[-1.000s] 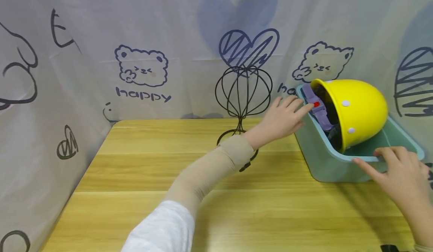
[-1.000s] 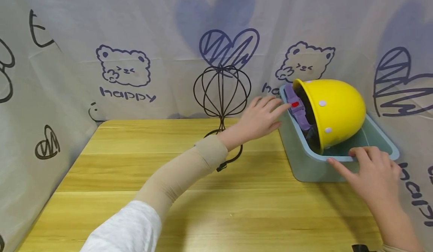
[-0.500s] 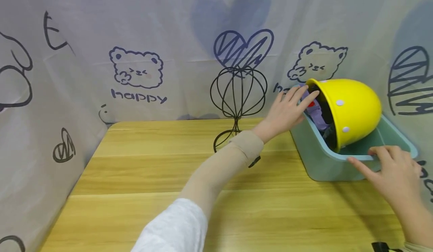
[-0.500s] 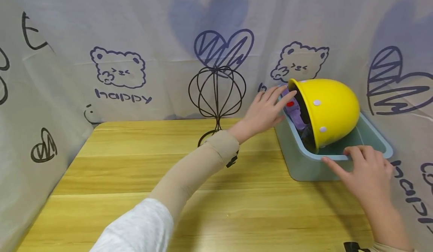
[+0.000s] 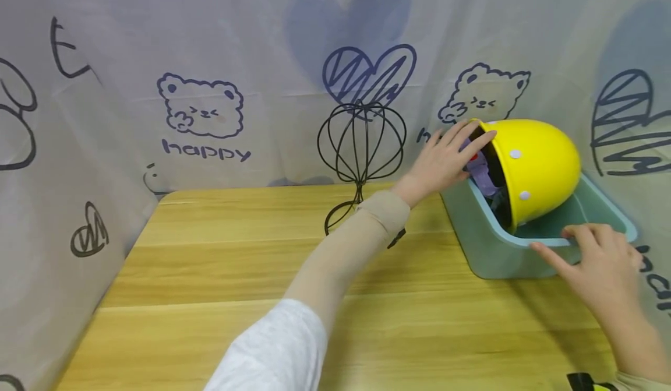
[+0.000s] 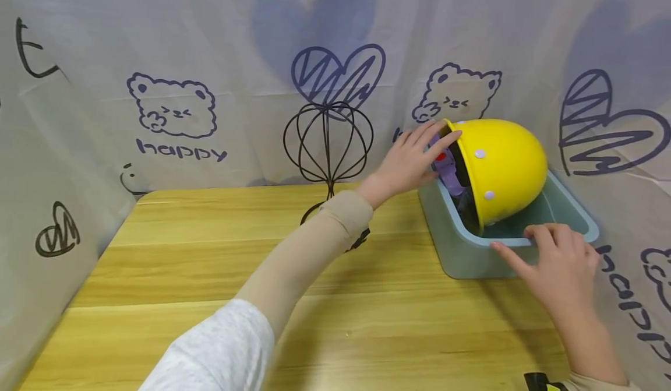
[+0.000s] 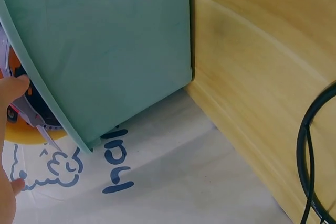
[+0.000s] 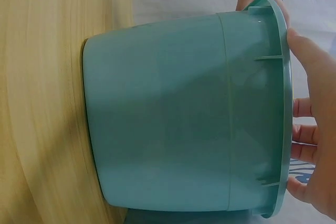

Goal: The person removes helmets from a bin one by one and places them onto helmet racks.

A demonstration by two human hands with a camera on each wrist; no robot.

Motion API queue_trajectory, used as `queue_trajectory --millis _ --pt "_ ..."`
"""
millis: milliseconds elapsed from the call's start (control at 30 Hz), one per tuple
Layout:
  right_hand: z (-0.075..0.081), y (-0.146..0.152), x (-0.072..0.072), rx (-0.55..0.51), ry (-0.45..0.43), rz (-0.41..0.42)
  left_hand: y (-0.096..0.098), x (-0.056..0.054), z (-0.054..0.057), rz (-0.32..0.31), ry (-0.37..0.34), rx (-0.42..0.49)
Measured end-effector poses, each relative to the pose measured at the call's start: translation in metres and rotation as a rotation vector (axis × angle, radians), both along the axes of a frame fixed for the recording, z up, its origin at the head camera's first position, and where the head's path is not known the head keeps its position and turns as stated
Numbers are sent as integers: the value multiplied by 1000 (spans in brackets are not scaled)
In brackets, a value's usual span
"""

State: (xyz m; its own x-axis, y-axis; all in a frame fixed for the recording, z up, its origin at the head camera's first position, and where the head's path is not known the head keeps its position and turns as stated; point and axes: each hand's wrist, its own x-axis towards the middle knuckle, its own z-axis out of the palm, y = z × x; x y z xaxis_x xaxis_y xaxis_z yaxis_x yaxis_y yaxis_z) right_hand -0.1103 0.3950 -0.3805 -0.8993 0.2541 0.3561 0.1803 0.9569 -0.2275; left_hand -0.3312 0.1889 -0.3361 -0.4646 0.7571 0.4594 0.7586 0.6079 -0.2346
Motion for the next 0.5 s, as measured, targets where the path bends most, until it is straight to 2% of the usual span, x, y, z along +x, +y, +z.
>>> queue_trajectory --millis 133,367,500 --pt "1 0 -1 -4 4 10 -1 -3 4 -29 -7 -38" --pt "-1 3 -1 -5 11 22 1 0 11 -78 -102 -76" --pt "-1 3 1 -5 13 19 2 4 16 -113 -66 -103"
